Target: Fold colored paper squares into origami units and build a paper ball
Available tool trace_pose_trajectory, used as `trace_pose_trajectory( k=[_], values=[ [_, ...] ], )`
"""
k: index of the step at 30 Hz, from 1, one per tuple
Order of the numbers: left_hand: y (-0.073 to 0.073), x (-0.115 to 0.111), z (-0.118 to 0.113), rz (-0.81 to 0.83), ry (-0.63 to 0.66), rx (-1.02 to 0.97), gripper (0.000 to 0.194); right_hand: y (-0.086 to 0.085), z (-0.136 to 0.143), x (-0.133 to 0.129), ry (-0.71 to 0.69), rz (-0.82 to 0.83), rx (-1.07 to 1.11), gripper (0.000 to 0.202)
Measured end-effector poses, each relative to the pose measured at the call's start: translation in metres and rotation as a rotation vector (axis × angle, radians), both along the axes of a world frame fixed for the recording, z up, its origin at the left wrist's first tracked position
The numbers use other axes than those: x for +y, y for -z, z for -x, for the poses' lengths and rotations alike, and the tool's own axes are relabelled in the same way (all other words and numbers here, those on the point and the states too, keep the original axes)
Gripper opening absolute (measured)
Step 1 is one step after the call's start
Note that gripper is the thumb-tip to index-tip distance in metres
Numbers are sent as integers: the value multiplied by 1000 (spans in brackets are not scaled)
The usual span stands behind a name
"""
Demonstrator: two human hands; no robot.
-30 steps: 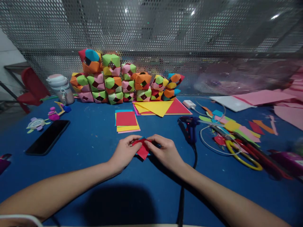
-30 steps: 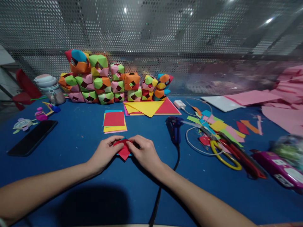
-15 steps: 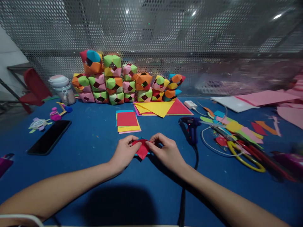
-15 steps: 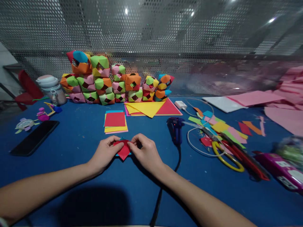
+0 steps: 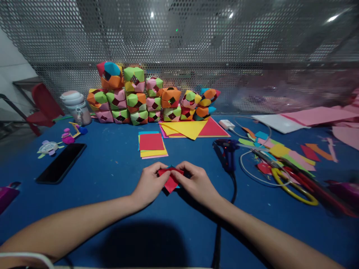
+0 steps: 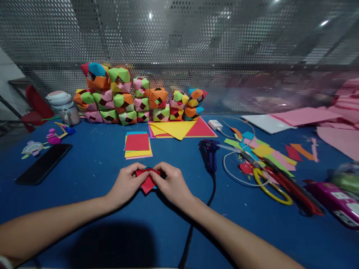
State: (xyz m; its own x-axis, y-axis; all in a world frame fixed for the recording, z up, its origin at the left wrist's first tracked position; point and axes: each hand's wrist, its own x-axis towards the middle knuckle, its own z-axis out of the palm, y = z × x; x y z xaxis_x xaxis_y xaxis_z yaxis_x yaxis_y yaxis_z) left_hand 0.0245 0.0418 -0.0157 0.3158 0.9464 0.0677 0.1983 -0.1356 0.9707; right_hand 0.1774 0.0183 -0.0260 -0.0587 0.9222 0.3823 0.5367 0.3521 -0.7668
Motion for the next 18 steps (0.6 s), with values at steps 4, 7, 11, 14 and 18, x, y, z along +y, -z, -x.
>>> trace_pose_trajectory(
  k=[4, 7, 11, 14, 18],
  values=[
    [1, 1, -1, 112, 40, -98, 12, 0, -1, 0, 10, -1, 18, 19],
    [-2, 0, -1, 171, 83, -162, 17, 0, -3, 1, 17, 2, 16, 19],
    [-7, -2, -1, 181, 111, -162, 21, 0, -5, 3, 50, -5, 19, 20],
    [-5, -1, -1, 177, 92, -126, 17, 0, -6, 4, 68, -5, 30, 20],
    [1, 1, -1, 190, 61, -87, 18, 0, -5, 4, 66, -23, 26, 20]
  ],
)
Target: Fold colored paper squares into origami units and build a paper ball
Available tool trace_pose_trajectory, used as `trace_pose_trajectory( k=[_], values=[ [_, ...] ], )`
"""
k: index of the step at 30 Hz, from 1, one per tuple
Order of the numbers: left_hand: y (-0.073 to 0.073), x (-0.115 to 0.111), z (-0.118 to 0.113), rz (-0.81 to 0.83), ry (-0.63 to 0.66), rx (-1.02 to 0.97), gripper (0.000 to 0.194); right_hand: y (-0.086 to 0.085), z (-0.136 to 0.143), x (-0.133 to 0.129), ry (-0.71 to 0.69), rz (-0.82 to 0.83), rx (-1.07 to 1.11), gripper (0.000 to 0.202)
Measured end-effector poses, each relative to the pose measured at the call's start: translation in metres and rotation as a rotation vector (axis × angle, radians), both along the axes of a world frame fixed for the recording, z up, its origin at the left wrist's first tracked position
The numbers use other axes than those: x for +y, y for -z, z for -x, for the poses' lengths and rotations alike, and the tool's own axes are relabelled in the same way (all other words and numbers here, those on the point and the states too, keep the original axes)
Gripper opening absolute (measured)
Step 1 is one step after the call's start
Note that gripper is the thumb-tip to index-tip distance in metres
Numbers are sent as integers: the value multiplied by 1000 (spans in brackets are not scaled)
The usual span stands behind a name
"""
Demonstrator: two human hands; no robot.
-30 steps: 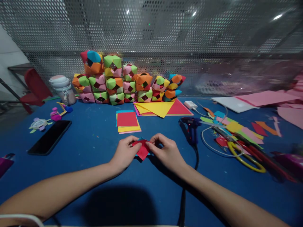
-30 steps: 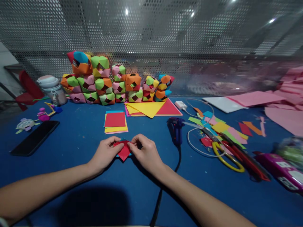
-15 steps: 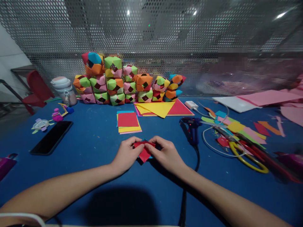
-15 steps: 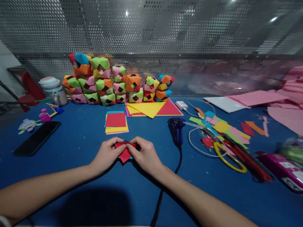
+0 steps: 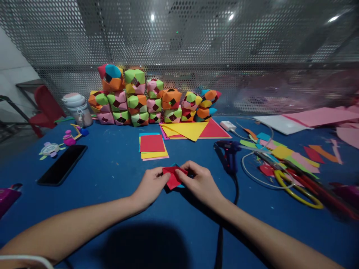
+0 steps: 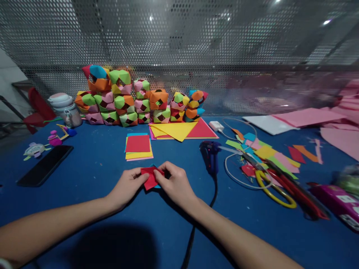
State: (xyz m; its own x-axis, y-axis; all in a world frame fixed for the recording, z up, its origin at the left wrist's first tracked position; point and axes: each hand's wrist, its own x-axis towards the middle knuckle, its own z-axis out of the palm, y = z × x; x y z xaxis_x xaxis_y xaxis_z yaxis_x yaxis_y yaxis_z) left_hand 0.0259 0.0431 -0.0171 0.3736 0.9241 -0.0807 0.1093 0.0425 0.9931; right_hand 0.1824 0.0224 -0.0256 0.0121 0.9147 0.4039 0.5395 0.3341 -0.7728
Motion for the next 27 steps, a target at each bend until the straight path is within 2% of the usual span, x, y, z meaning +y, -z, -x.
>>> trace_pose_trajectory(
  k=[5, 11, 17, 22, 27],
  values=[
    [3, 1, 0, 5, -45, -7, 17, 0, 3, -2, -8, -25, -32, 17],
    [3, 1, -1, 13, -37, -33, 17, 2, 3, -3, -32, -37, -82, 12],
    [-1, 1, -2, -11, -69, -66, 18, 5, 2, -1, -23, -76, -102, 15],
    [3, 3, -1, -29, -93, -30, 12, 6, 3, -1, -48, -67, -111, 17],
    [3, 2, -1, -36, -104, -36, 11, 2, 4, -2, -57, -44, -100, 7]
  ],
)
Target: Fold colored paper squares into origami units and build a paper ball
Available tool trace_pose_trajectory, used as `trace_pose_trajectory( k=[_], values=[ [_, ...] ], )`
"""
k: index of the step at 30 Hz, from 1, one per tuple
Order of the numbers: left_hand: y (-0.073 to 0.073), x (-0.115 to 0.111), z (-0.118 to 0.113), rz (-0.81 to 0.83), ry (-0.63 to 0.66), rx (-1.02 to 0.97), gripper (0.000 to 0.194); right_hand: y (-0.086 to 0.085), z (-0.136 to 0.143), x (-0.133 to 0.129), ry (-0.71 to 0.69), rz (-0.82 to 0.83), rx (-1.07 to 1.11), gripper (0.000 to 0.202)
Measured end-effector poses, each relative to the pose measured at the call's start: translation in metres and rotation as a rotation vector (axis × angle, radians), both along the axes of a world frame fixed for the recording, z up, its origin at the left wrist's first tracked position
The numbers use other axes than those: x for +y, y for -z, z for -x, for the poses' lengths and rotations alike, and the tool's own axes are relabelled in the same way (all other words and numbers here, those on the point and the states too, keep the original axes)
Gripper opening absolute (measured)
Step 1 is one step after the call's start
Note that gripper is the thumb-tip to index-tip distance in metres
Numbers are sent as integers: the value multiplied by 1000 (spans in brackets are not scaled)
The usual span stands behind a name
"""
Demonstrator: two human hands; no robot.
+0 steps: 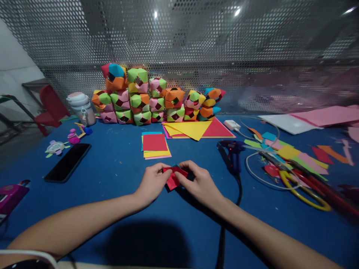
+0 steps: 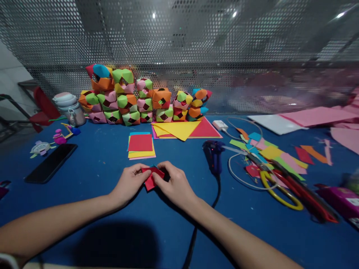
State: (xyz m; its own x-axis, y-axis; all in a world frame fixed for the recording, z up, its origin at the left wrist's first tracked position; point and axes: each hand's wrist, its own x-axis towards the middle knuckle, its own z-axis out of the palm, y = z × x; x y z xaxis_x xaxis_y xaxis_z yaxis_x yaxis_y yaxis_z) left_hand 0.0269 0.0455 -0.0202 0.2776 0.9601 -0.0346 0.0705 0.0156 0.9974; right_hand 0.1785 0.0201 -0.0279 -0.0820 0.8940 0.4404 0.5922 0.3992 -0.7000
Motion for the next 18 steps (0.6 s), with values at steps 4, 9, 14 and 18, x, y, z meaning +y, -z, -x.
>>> trace_pose_trajectory(
  k=[4, 9, 14, 18],
  values=[
    [-1, 0, 0, 9, 4, -18, 10, 1, -1, 1, 3, -31, -3, 15],
    [3, 1, 2, 3, 37, -1, 9, 6, -1, 1, -40, -113, -38, 14],
    [6, 1, 3, -69, 31, 107, 7, 7, 0, -2, -75, -151, -57, 12],
    [7, 1, 3, -113, 27, 154, 9, 3, 2, -3, -58, -107, -38, 8]
  ],
)
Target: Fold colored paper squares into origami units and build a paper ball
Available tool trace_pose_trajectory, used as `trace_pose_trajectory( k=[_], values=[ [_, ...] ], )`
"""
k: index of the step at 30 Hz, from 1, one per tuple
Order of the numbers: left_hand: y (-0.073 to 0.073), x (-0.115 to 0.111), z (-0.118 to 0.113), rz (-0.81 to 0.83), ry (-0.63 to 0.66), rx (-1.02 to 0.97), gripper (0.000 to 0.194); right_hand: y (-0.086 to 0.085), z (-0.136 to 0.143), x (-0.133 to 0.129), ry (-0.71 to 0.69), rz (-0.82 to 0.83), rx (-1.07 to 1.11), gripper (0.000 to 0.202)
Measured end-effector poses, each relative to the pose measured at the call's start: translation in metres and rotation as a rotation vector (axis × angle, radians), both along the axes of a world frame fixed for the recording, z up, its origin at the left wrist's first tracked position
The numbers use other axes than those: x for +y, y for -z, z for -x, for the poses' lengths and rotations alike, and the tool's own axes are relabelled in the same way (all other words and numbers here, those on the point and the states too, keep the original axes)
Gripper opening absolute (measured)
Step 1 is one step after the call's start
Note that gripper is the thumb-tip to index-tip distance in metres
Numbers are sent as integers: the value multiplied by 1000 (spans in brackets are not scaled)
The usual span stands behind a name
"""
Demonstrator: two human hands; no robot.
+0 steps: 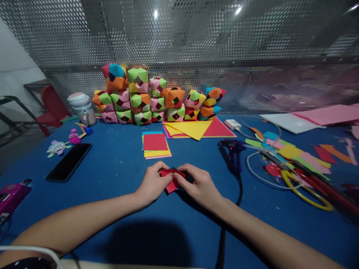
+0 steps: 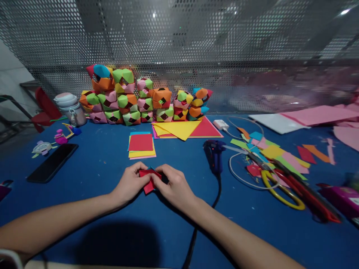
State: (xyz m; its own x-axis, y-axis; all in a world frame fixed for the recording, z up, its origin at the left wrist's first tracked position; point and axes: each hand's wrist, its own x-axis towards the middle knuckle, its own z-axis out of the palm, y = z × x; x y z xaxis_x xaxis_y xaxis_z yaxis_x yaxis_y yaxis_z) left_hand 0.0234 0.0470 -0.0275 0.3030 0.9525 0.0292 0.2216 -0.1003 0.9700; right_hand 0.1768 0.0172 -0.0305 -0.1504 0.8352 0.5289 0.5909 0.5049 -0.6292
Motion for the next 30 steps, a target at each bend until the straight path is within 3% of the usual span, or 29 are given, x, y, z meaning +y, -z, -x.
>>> trace_pose_trajectory(
  k=[5, 17, 30],
  values=[
    [0, 0, 0, -70, 25, 63, 7, -2, -1, 1, 4, 36, 70, 14],
    [-1, -1, -1, -33, 98, 64, 8, -8, 0, 0, -27, 32, 128, 15],
    [1, 1, 1, -48, 80, 46, 9, -11, -3, 1, -40, 65, 123, 17]
  ],
)
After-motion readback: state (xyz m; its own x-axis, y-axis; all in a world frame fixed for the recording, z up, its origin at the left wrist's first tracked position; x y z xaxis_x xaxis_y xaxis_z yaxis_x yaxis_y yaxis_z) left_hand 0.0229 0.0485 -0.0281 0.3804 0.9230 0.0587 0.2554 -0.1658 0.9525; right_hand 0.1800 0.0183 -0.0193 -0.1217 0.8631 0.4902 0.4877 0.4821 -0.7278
